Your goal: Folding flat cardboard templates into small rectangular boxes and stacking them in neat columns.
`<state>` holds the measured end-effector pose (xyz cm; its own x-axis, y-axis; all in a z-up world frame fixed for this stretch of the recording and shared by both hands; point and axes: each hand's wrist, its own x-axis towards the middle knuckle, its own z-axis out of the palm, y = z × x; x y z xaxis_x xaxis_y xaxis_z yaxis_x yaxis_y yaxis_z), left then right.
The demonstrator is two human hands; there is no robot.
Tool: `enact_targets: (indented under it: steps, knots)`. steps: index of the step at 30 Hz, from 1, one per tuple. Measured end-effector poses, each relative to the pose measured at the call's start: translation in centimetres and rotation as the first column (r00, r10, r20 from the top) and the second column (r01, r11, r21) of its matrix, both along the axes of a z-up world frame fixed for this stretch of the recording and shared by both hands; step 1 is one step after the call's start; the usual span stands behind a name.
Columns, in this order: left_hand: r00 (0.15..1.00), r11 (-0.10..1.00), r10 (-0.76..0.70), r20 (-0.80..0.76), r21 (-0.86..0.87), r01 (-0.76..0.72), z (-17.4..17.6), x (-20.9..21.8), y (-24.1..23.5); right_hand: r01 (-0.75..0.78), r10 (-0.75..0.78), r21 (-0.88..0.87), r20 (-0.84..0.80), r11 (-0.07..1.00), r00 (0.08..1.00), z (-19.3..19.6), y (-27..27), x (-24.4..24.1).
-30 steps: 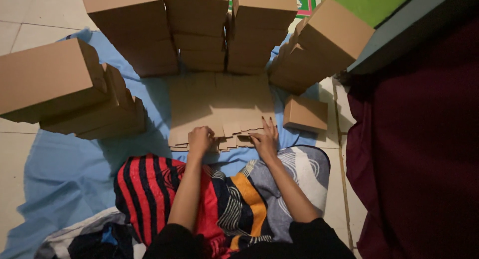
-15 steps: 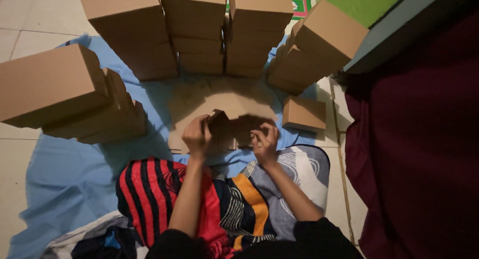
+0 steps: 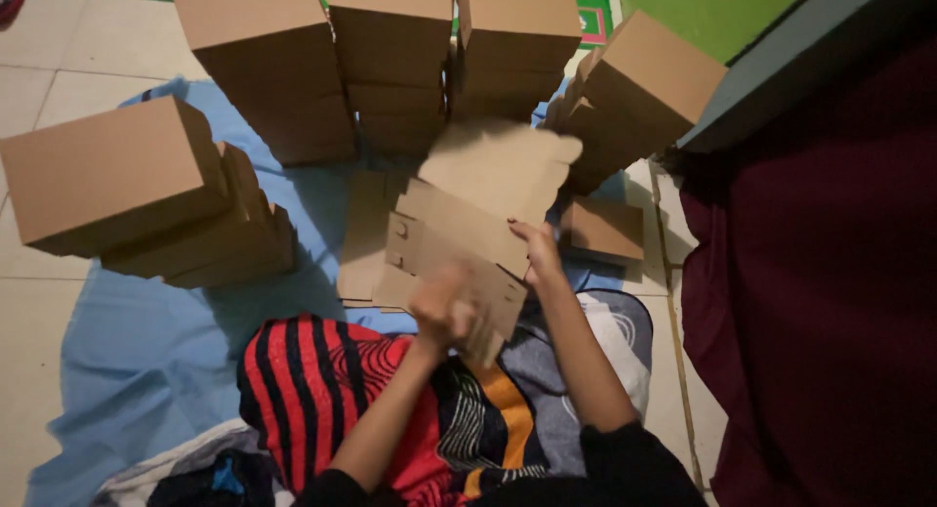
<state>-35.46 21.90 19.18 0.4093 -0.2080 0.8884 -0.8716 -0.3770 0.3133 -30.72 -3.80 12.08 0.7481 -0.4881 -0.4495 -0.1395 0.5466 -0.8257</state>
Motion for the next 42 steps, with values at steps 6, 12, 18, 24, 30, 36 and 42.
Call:
enact_targets:
  steps: [6,12,18,24,30,36,42]
  knots:
    - [0.877,0.874,0.33,-0.349,-0.237,-0.424,3.0,4.7,4.1,0.019,-0.01,-0.329,0.029,0.944,1.0,13.5,2.7,-4.0]
    - [0.616,0.9,-0.069,-0.784,-0.316,-0.302,-2.9,7.2,6.2,0.217,-0.114,-0.3,0.326,0.929,0.939,10.1,-2.4,0.2]
    - [0.424,0.958,0.01,-0.906,-0.112,-0.263,-6.0,7.6,5.3,0.211,-0.093,-0.705,0.203,0.677,0.975,3.3,-4.1,8.4]
    - [0.561,0.912,0.122,-0.819,-0.132,-0.389,-5.7,9.1,5.3,0.251,-0.158,-0.573,0.207,0.78,0.965,-3.9,-4.0,14.2]
    - [0.4,0.84,0.112,-0.91,-0.129,-0.528,-8.7,10.5,5.7,-0.503,0.464,-0.795,-0.324,0.339,0.824,-0.2,-0.9,7.3]
    - [0.301,0.823,0.028,-0.953,-0.149,-0.548,-11.9,12.0,5.4,-0.599,0.232,-0.693,-0.556,0.401,0.798,-7.9,-0.3,-2.4]
    - [0.317,0.949,-0.069,-0.946,-0.16,-0.271,-12.0,11.3,4.9,-0.495,0.341,-0.46,-0.379,0.737,0.86,-7.0,2.8,-4.9]
